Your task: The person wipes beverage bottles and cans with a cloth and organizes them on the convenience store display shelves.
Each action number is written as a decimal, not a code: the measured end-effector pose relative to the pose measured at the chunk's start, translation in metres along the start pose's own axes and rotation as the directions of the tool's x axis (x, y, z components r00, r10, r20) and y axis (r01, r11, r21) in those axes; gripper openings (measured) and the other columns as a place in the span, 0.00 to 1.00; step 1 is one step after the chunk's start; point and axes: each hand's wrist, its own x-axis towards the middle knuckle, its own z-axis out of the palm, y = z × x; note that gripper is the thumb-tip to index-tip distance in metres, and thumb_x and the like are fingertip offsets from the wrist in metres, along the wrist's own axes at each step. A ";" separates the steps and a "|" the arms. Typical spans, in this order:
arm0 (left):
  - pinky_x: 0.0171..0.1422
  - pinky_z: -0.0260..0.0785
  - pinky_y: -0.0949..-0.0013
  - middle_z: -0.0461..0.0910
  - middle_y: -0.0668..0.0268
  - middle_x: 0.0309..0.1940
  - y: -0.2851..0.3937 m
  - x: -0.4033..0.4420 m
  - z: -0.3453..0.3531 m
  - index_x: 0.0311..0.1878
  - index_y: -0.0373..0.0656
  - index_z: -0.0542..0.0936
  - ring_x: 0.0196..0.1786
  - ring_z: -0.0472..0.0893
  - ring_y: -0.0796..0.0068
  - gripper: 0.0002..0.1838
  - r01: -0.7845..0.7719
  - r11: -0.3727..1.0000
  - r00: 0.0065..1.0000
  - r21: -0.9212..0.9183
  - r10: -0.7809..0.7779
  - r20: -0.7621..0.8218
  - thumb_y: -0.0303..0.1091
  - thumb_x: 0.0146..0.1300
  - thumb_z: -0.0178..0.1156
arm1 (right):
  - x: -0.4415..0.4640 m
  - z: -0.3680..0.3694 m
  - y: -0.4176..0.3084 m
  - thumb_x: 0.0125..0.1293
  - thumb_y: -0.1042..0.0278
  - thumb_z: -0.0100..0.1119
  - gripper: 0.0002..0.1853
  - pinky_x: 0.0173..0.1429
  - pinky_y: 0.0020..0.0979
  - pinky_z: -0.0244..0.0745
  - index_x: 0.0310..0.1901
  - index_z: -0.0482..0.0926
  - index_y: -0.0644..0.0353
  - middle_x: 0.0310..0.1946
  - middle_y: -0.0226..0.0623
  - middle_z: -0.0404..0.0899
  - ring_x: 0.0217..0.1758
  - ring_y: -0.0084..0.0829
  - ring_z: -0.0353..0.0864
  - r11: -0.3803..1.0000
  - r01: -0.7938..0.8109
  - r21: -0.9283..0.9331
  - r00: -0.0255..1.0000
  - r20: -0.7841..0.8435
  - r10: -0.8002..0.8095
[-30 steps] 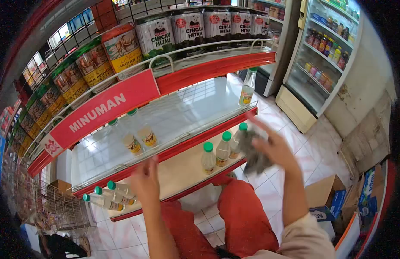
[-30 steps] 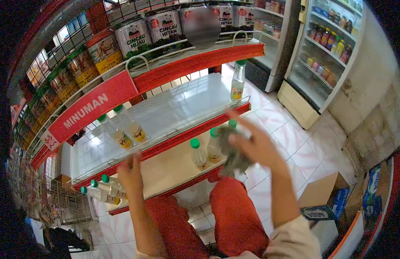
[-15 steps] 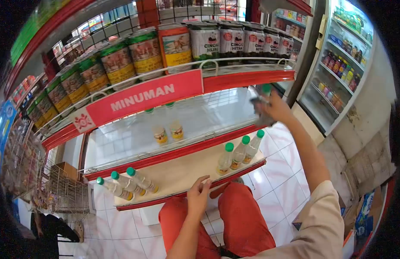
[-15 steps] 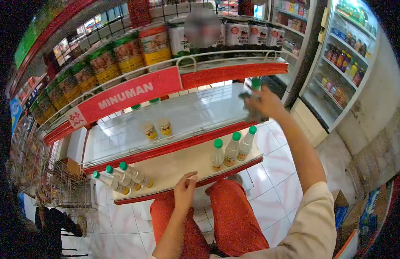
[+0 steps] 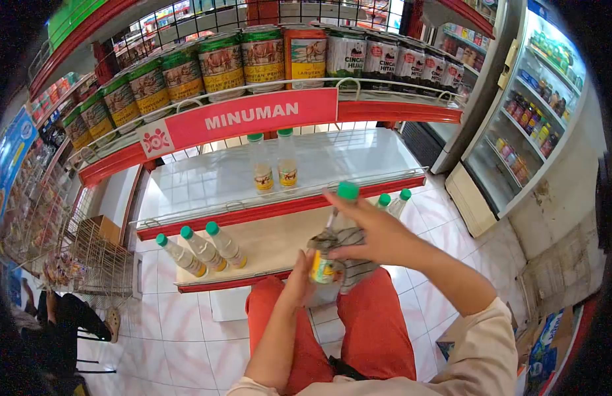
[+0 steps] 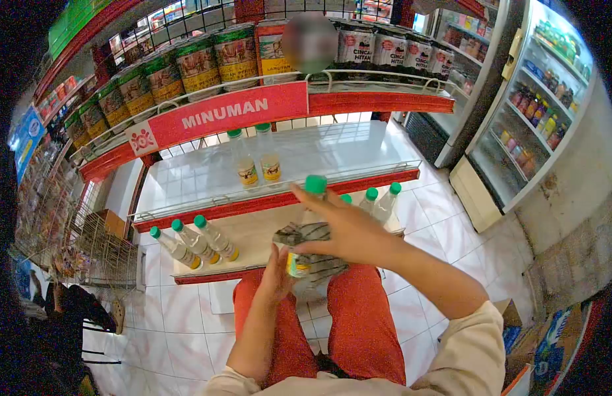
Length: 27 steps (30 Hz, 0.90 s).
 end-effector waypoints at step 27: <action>0.50 0.62 0.76 0.68 0.66 0.40 -0.004 0.000 -0.005 0.50 0.32 0.74 0.44 0.71 0.77 0.17 -0.294 0.761 0.947 0.578 0.315 0.067 0.29 0.58 0.59 | 0.032 0.133 0.042 0.55 0.78 0.63 0.34 0.54 0.28 0.72 0.63 0.57 0.63 0.52 0.40 0.72 0.49 0.27 0.74 0.424 0.239 0.874 0.580 -0.478 0.660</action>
